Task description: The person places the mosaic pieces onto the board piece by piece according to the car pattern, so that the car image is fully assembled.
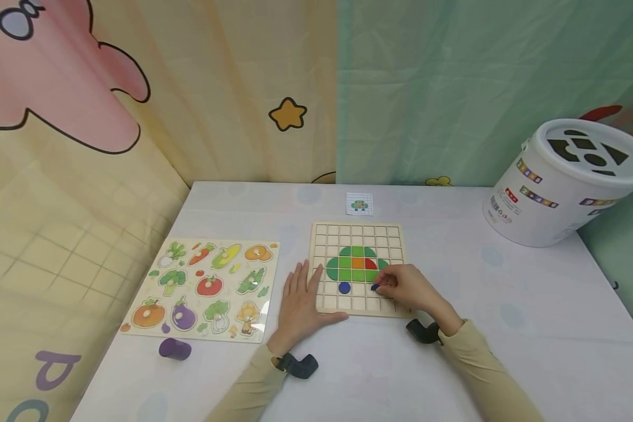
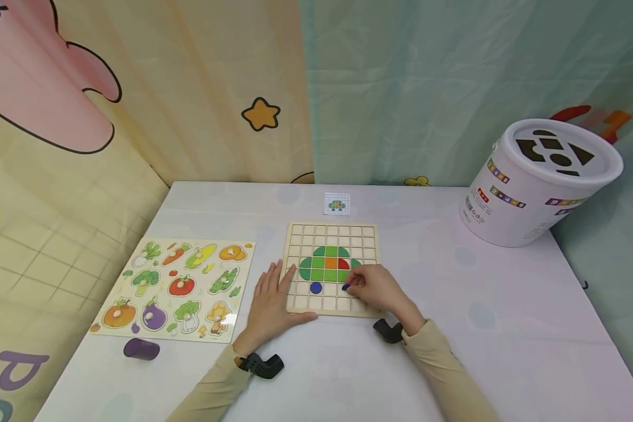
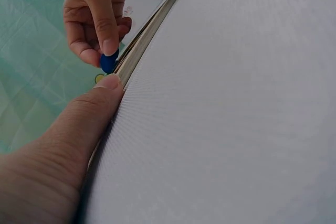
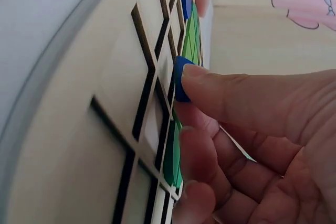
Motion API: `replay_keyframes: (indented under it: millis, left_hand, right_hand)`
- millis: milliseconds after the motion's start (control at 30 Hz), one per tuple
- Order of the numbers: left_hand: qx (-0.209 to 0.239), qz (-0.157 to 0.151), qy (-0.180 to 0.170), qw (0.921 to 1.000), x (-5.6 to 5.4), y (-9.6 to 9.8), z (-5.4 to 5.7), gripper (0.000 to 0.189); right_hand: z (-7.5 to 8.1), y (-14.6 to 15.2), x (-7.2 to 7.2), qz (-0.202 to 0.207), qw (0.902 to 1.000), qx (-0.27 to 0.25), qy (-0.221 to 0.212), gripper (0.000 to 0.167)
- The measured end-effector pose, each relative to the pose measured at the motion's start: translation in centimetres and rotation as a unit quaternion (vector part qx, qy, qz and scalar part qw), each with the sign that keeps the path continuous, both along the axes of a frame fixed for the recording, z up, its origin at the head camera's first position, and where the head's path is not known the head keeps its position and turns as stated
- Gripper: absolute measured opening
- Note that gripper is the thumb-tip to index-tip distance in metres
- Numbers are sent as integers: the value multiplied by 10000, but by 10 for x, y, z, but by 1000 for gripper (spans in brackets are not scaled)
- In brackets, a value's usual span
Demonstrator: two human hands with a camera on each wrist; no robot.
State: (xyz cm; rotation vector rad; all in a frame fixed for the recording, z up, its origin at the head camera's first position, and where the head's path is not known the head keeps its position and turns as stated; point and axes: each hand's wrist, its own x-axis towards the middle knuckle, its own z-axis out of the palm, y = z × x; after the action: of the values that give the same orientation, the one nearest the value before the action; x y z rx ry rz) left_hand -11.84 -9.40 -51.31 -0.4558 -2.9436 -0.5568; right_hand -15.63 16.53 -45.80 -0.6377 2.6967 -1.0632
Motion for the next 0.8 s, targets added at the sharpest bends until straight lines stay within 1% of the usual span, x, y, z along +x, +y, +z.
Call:
replay_keyframes:
  millis: [233, 333, 533, 800]
  left_hand:
    - [22, 13, -47, 10000, 0, 0, -1, 116]
    - [61, -1, 6, 10000, 0, 0, -1, 116]
    - [77, -27, 183, 9998, 0, -1, -4, 116]
    - [79, -31, 149, 9999, 0, -1, -4, 116]
  right_hand:
    - [-1, -11, -1, -201, 9997, 121, -71, 9]
    - [-1, -13, -2, -292, 9994, 174, -107, 10]
    - [0, -14, -3, -321, 9991, 284, -39, 11]
    - [0, -16, -4, -353, 9985, 406, -38, 13]
